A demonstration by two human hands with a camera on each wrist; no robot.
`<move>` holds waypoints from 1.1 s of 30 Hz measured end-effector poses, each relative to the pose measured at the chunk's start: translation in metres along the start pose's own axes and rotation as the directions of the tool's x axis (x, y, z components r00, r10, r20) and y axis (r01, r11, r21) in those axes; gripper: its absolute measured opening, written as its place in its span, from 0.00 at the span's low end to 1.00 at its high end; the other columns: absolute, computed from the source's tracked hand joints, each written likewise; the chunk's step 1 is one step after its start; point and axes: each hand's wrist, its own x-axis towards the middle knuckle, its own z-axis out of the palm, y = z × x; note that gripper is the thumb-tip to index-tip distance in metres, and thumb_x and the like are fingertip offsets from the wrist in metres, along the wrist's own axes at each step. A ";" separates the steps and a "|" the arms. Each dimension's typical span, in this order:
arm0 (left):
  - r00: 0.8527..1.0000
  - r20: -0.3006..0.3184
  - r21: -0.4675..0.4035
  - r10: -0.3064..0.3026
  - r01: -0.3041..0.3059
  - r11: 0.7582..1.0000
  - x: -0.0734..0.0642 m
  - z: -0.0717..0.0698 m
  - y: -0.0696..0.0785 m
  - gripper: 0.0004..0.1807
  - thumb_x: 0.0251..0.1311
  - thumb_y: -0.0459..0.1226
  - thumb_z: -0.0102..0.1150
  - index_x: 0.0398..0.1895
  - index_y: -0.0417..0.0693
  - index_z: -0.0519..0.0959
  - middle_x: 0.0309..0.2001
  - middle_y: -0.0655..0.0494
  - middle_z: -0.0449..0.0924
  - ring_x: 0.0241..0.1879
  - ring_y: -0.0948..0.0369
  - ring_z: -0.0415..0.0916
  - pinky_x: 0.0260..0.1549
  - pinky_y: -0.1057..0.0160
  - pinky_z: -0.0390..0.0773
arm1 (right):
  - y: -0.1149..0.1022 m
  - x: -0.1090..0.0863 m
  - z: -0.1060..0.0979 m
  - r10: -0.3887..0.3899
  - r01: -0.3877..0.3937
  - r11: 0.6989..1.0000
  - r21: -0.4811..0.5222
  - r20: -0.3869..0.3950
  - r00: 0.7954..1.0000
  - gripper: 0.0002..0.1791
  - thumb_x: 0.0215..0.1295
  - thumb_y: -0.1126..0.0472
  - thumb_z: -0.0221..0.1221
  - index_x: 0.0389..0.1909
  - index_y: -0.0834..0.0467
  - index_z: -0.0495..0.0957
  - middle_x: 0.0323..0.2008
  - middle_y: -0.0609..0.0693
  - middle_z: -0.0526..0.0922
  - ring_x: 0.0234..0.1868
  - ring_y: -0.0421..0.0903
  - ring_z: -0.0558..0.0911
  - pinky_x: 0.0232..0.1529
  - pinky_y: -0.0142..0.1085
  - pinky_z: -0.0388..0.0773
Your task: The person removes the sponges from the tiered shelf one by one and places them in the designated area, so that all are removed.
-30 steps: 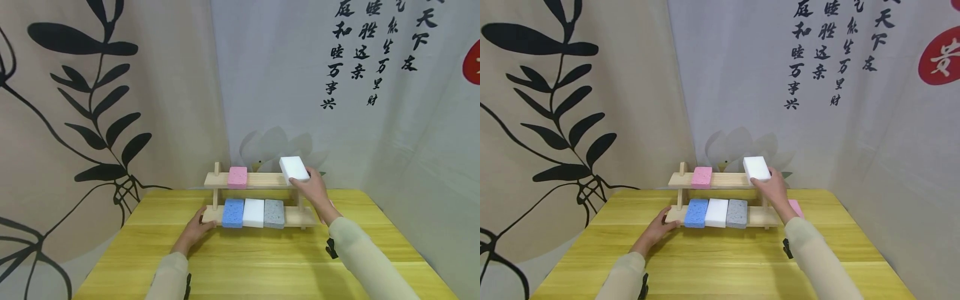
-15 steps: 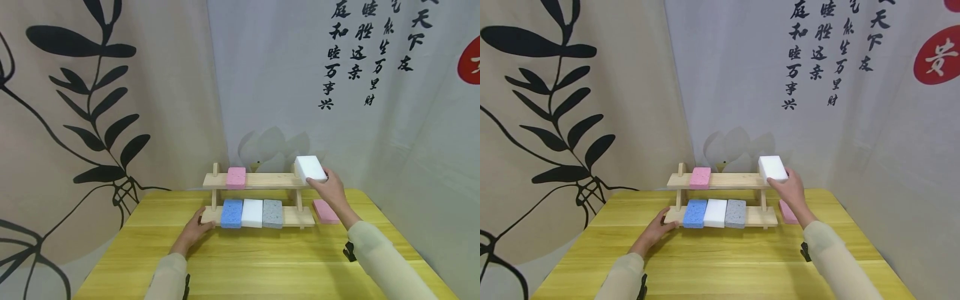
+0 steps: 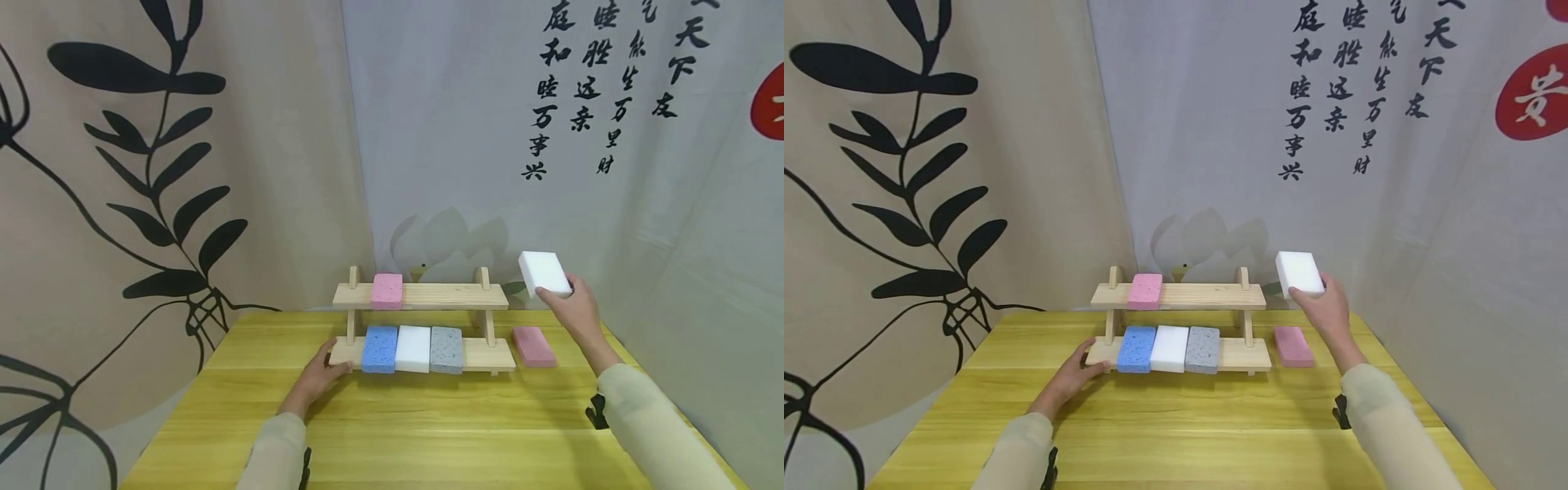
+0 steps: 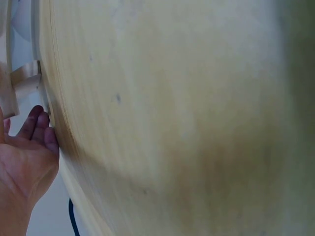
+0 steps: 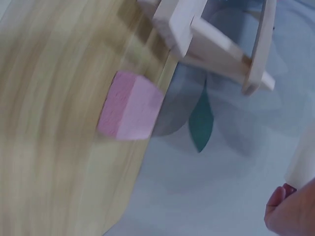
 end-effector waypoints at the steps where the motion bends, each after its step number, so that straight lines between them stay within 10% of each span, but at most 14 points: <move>1: 1.000 -0.001 0.002 0.002 -0.002 1.000 0.000 0.000 -0.001 0.47 0.65 0.54 0.62 0.80 0.53 0.49 0.73 0.30 0.54 0.70 0.35 0.55 0.65 0.35 0.57 | 0.003 0.001 -0.002 0.004 -0.004 1.000 0.002 -0.003 1.000 0.47 0.67 0.42 0.59 0.72 0.71 0.54 0.63 0.72 0.65 0.58 0.65 0.69 0.51 0.53 0.71; 33: 1.000 0.003 -0.026 -0.016 0.016 1.000 0.000 0.001 -0.002 0.47 0.63 0.55 0.63 0.80 0.57 0.49 0.72 0.32 0.56 0.70 0.36 0.56 0.63 0.35 0.60 | 0.112 -0.007 -0.010 0.173 -0.149 0.975 -0.162 0.144 0.974 0.51 0.68 0.42 0.59 0.70 0.78 0.49 0.63 0.79 0.60 0.57 0.70 0.68 0.52 0.61 0.70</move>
